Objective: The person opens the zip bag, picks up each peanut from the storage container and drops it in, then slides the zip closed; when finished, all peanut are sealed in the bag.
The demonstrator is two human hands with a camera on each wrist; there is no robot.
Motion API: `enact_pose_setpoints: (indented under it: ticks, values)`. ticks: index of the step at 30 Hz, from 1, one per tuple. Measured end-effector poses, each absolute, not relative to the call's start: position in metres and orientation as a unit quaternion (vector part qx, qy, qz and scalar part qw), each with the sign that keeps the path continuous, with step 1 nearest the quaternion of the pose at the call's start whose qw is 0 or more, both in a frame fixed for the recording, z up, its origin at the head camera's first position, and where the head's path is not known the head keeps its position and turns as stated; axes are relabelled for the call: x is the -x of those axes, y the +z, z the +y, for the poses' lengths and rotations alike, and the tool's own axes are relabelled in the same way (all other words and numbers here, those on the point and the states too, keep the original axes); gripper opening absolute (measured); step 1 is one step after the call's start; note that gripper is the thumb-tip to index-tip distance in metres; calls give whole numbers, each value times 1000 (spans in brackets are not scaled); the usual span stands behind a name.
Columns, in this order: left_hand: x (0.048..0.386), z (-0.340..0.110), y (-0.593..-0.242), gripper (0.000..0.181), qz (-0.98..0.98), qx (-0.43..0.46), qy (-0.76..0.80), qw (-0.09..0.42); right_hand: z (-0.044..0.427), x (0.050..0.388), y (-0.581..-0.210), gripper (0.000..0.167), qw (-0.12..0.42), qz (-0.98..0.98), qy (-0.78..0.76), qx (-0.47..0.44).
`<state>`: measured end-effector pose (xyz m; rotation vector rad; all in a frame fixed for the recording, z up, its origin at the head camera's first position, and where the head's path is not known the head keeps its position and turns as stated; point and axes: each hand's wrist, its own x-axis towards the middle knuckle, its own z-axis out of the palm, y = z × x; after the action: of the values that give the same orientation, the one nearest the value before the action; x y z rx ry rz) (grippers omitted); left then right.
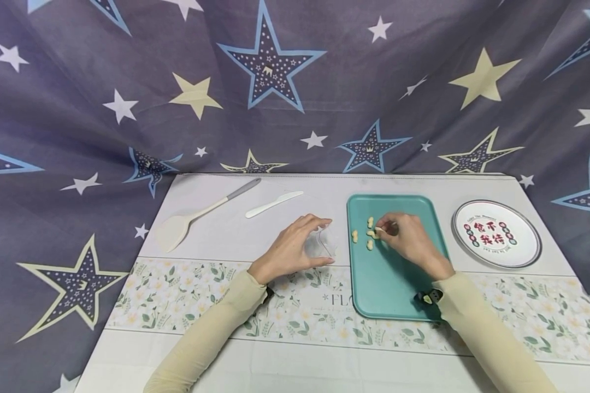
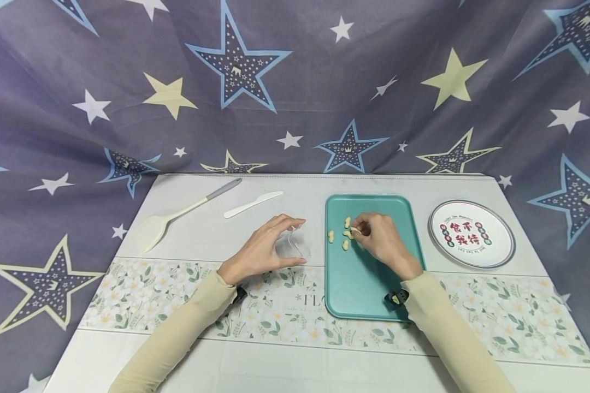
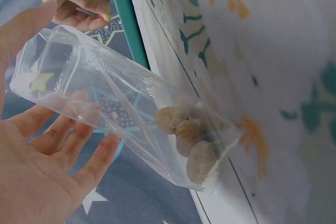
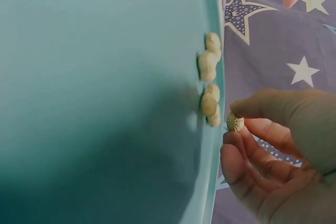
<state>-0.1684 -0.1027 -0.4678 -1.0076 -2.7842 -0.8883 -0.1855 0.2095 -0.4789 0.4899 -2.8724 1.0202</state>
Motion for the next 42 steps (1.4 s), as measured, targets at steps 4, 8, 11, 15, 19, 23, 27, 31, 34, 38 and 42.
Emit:
enact_pose_setpoints:
  ticks: [4, 8, 11, 15, 19, 23, 27, 31, 34, 38, 42]
  values:
    - [168, -103, -467, 86, -901, 324, -287, 22, 203, 183, -475, 11, 34, -925, 342, -163]
    - [169, -103, -467, 85, -903, 323, -283, 20, 194, 177, -468, 11, 33, -919, 354, -170]
    - [169, -103, -467, 84, -902, 324, -284, 20, 187, 174, -464, 10, 37, -915, 360, -179]
    - [169, -103, -467, 84, -899, 324, -292, 20, 181, 170, -461, 10, 42, -910, 369, -186]
    - [169, -103, -466, 84, -898, 324, -296, 19, 174, 167, -457, 12, 41, -906, 377, -187]
    - [169, -103, -467, 83, -899, 325, -291, 22, 166, 165, -455, 11, 47, -898, 388, -201]
    - [169, -103, -467, 84, -899, 327, -291, 26, 159, 163, -455, 11, 50, -893, 396, -210]
    - [169, -103, -468, 85, -897, 328, -293, 28, 153, 162, -455, 11, 51, -889, 400, -216]
    - [169, -102, -468, 85, -897, 329, -293, 29, 147, 161, -453, 12, 46, -886, 405, -221]
    - [169, -102, -468, 83, -897, 332, -292, 30, 139, 159, -450, 13, 35, -881, 411, -233]
    - [169, -101, -469, 84, -894, 333, -299, 29, 132, 157, -449, 12, 33, -875, 415, -247]
